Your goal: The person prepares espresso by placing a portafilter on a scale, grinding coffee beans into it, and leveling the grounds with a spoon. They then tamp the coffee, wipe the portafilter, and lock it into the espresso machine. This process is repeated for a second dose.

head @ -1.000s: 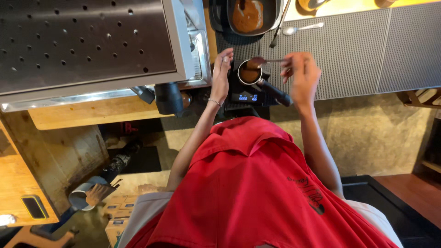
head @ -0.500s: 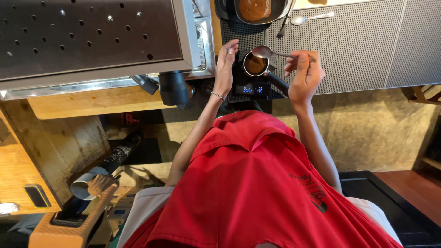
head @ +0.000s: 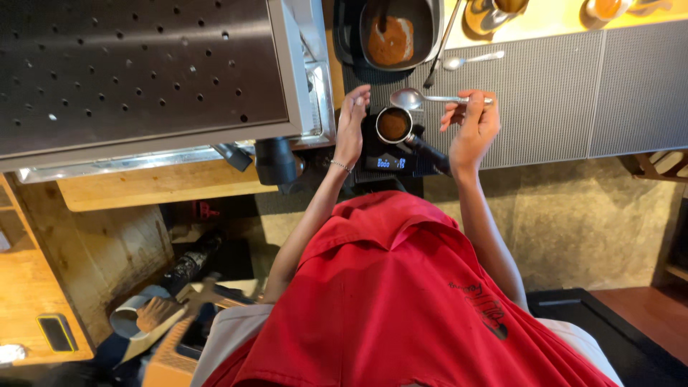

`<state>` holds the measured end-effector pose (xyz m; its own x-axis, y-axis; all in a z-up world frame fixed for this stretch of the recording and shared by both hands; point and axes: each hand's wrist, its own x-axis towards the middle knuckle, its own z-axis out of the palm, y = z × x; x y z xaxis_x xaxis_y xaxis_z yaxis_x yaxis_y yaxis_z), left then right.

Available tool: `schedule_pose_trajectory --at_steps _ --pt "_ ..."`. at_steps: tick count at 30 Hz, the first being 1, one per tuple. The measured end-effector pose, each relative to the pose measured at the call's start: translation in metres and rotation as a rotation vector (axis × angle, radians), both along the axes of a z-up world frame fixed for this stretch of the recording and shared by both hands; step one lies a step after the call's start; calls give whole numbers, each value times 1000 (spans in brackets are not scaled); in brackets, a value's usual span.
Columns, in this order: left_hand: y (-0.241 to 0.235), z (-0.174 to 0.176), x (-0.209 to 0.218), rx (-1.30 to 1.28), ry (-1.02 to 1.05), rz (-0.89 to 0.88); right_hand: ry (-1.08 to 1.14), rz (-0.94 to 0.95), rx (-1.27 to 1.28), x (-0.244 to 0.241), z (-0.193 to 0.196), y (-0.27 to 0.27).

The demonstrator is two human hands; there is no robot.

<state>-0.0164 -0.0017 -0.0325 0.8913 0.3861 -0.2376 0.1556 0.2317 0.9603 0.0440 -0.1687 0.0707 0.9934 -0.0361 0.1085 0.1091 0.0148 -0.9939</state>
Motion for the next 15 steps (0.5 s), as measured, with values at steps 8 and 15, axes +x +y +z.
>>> schedule_pose_trajectory --at_steps 8,15 --pt "4 22 9 -20 19 -23 111 -90 66 32 -14 6" --pt "3 21 20 10 37 -32 187 -31 -22 65 -47 25"
